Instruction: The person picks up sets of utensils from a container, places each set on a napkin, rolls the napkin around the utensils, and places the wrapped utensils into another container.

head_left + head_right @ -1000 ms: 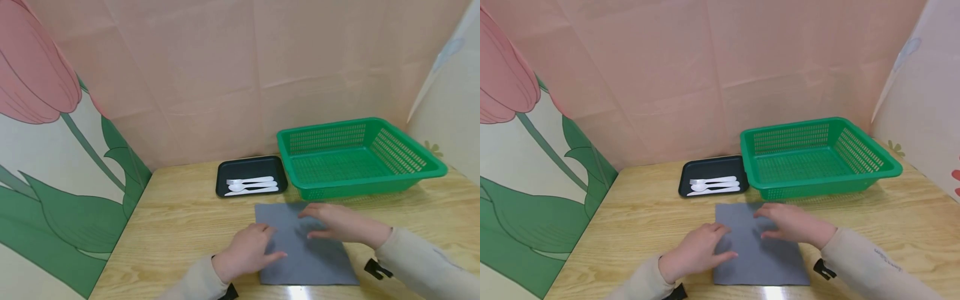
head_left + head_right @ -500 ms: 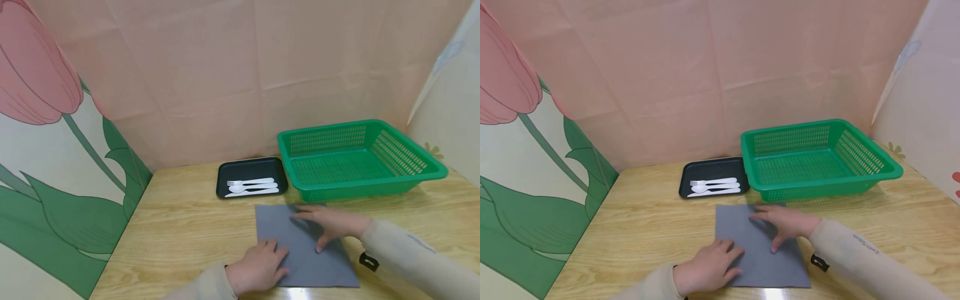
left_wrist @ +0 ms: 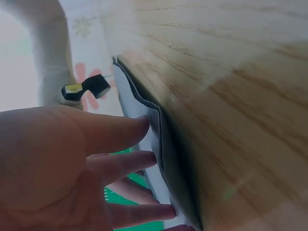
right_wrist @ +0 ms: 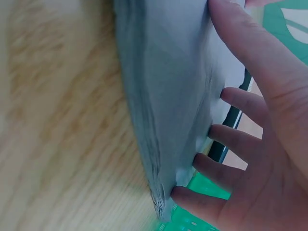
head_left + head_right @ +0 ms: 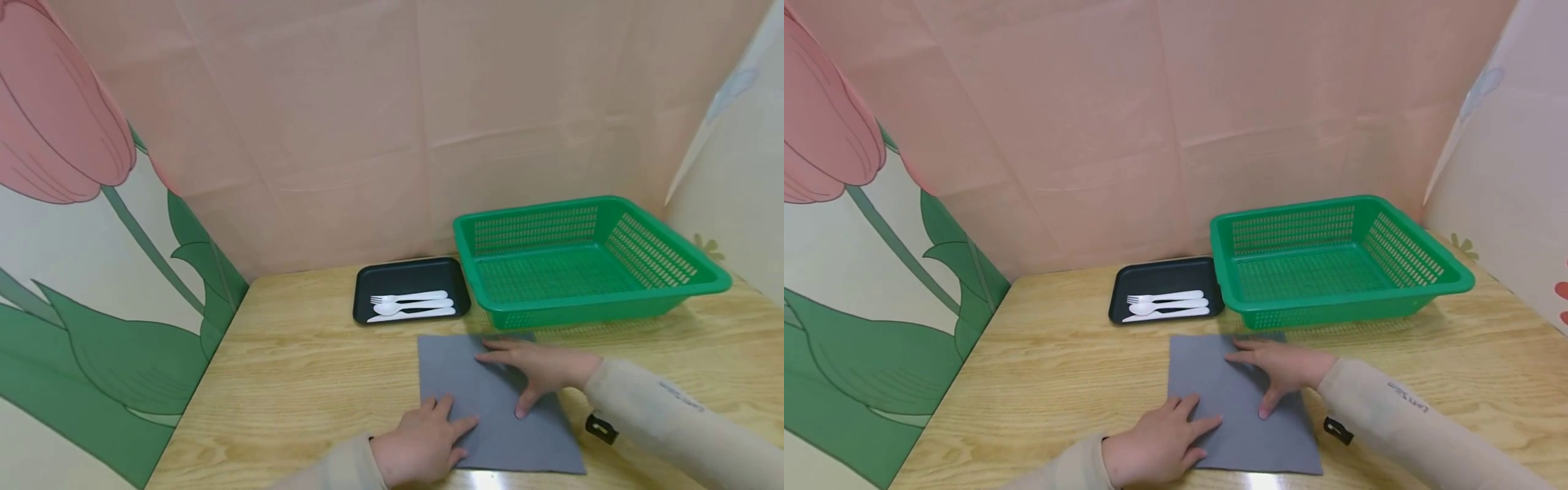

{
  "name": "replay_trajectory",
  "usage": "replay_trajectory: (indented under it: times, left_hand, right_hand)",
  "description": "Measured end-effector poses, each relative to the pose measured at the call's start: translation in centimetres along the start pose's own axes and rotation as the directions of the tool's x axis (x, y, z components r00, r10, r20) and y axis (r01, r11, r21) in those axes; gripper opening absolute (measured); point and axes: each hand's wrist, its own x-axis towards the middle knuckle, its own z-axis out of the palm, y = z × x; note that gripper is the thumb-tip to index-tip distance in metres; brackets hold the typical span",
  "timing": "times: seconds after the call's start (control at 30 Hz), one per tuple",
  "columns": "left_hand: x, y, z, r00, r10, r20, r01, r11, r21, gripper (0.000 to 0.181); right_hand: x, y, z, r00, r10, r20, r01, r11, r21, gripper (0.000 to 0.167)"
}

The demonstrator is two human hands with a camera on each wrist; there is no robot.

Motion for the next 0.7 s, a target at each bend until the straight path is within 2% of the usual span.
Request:
replay_trajectory:
  times: [0.27, 0.53, 0.7]
  left_hand:
    - [-0.17, 0.02, 0.01, 0.999, -0.005, -0.052, 0.006, 1.000, 0.026, 0.044]
    - [-0.32, -0.34, 0.04, 0.997, -0.006, -0.071, 0.005, 1.000, -0.015, 0.044]
    - [-0.45, -0.61, 0.05, 0.995, -0.016, -0.093, 0.016, 1.000, -0.006, 0.046]
  right_hand:
    - [-0.16, 0.18, 0.55, 0.999, 0.031, -0.011, -0.031, 0.999, -0.025, 0.099]
    - [-0.38, 0.09, 0.64, 0.999, 0.036, -0.030, -0.037, 0.997, -0.062, 0.099]
    - [-0.58, 0.01, 0.49, 0.999, 0.036, -0.032, -0.038, 0.997, -0.074, 0.100]
